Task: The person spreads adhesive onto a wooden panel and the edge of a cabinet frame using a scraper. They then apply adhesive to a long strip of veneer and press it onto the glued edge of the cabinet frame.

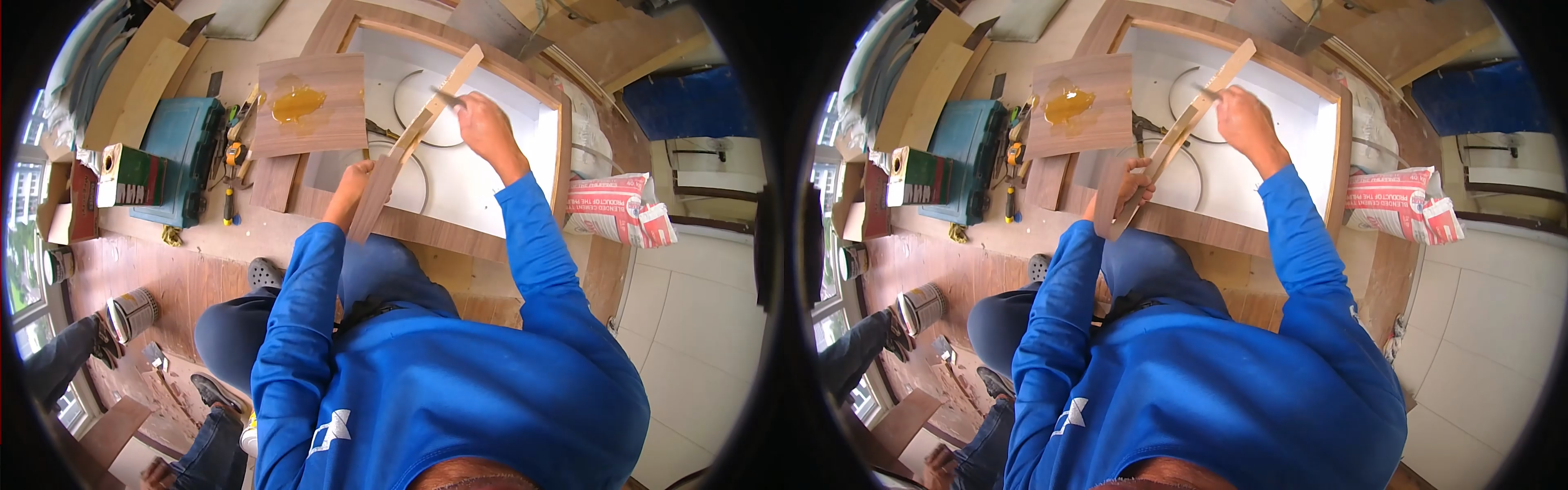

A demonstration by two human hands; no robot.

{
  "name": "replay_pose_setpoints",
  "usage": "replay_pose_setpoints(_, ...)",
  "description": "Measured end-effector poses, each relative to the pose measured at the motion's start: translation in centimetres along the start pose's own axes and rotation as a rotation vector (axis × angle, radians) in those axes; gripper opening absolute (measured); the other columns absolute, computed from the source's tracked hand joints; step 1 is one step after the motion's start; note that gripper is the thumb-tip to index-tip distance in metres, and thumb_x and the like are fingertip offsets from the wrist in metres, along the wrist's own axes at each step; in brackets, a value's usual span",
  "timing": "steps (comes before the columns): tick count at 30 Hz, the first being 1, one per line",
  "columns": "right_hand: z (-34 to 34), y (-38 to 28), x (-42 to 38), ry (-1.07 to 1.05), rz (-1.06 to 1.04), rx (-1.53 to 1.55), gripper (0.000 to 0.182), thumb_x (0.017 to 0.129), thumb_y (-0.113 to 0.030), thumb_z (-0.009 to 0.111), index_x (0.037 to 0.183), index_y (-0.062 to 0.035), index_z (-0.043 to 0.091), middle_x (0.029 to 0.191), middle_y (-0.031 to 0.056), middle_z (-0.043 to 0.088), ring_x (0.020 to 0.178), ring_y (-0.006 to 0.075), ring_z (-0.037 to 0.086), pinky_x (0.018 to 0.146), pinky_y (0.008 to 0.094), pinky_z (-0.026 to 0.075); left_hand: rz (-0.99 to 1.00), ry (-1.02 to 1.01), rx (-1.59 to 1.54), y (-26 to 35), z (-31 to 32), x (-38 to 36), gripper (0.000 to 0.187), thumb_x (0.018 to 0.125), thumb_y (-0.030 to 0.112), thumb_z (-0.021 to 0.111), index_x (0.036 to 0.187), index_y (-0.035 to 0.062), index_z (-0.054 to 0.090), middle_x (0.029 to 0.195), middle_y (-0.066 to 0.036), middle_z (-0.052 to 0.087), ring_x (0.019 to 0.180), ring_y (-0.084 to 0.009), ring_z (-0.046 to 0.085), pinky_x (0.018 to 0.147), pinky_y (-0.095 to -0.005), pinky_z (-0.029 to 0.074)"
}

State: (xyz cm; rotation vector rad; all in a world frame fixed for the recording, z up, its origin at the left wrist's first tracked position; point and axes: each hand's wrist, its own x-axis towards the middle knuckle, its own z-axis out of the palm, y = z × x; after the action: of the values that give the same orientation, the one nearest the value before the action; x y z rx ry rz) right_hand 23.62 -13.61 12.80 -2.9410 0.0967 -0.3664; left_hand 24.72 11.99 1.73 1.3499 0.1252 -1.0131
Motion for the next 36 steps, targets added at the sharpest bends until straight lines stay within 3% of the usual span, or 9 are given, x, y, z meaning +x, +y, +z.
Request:
replay_pose_setpoints(2, 0.2, -0.4, -1.1, -0.292, -0.078, 0.101, 0.021, 0.097, -0.018, 0.054, 0.100, -0.0015, 0.067, 0.096, 0.0162, 0.065, 0.092, 0.0402, 0.063, 0.081, 0.0497, 0.051, 0.018, 0.026, 0.062, 0.1, 0.1, 0.0, 0.051, 0.091, -0.001, 0.060, 0.141, 0.0005, 0.052, 0.084, -0.013, 0.067, 0.064, -0.0173, 0.064, 0.055, -0.0290, 0.054)
replay_pose_setpoints(12, 4.7, 0.5, -2.4, -0.301, -0.105, 0.030, 0.020, 0.096, -0.015, 0.056, 0.096, -0.0001, 0.069, 0.093, 0.0172, 0.066, 0.088, 0.0392, 0.065, 0.079, 0.0497, 0.053, 0.021, 0.072, 0.164, -0.2, 0.8, 0.3, 0.060, 0.088, 0.001, 0.061, 0.147, 0.0024, 0.048, 0.082, -0.013, 0.066, 0.063, -0.0185, 0.065, 0.055, -0.0283, 0.052)
replay_pose_setpoints(14, 4.7, 0.7, -1.7, -0.281, -0.109, 0.023, 0.020, 0.096, -0.015, 0.056, 0.095, -0.0001, 0.069, 0.092, 0.0174, 0.066, 0.088, 0.0391, 0.065, 0.079, 0.0497, 0.054, 0.025, 0.131, 0.091, 0.1, 1.2, 0.0, 0.053, 0.084, -0.005, 0.062, 0.136, -0.0013, 0.060, 0.081, -0.013, 0.069, 0.059, -0.0156, 0.063, 0.052, -0.0295, 0.051)
replay_pose_setpoints(17, 4.1, 0.8, -0.1, -0.286, -0.076, -0.082, 0.018, 0.091, -0.012, 0.057, 0.091, -0.0019, 0.071, 0.099, 0.0180, 0.069, 0.092, 0.0389, 0.068, 0.082, 0.0490, 0.055, 0.020, 0.085, 0.150, 0.5, 0.9, -0.2, 0.056, 0.085, -0.005, 0.059, 0.141, -0.0002, 0.055, 0.076, -0.011, 0.067, 0.058, -0.0156, 0.062, 0.049, -0.0303, 0.050)
replay_pose_setpoints(23, 4.7, 0.6, 0.9, -0.318, -0.178, -0.115, 0.017, 0.083, -0.007, 0.057, 0.091, -0.0011, 0.070, 0.096, 0.0186, 0.069, 0.093, 0.0382, 0.068, 0.079, 0.0485, 0.056, 0.008, 0.083, 0.108, 0.2, 1.0, 0.2, 0.056, 0.087, -0.004, 0.058, 0.143, 0.0011, 0.053, 0.075, -0.011, 0.066, 0.058, -0.0170, 0.063, 0.049, -0.0313, 0.051)
replay_pose_setpoints(33, 5.0, -1.4, -2.4, -0.329, -0.289, -0.085, 0.014, 0.086, -0.006, 0.055, 0.088, -0.0016, 0.069, 0.095, 0.0164, 0.068, 0.090, 0.0367, 0.068, 0.078, 0.0472, 0.056, -0.035, 0.055, 0.004, -0.2, 0.1, -1.2, 0.053, 0.090, -0.002, 0.058, 0.142, 0.0012, 0.051, 0.082, -0.013, 0.068, 0.062, -0.0181, 0.065, 0.052, -0.0309, 0.053)
replay_pose_setpoints(36, 5.3, -1.1, -2.3, -0.312, -0.222, 0.021, 0.016, 0.089, -0.009, 0.055, 0.091, -0.0015, 0.070, 0.096, 0.0172, 0.069, 0.091, 0.0375, 0.068, 0.079, 0.0485, 0.055, -0.156, 0.048, -0.053, -1.0, -1.7, -3.0, 0.043, 0.093, 0.001, 0.057, 0.135, 0.0009, 0.053, 0.083, -0.014, 0.067, 0.061, -0.0187, 0.066, 0.051, -0.0306, 0.054)
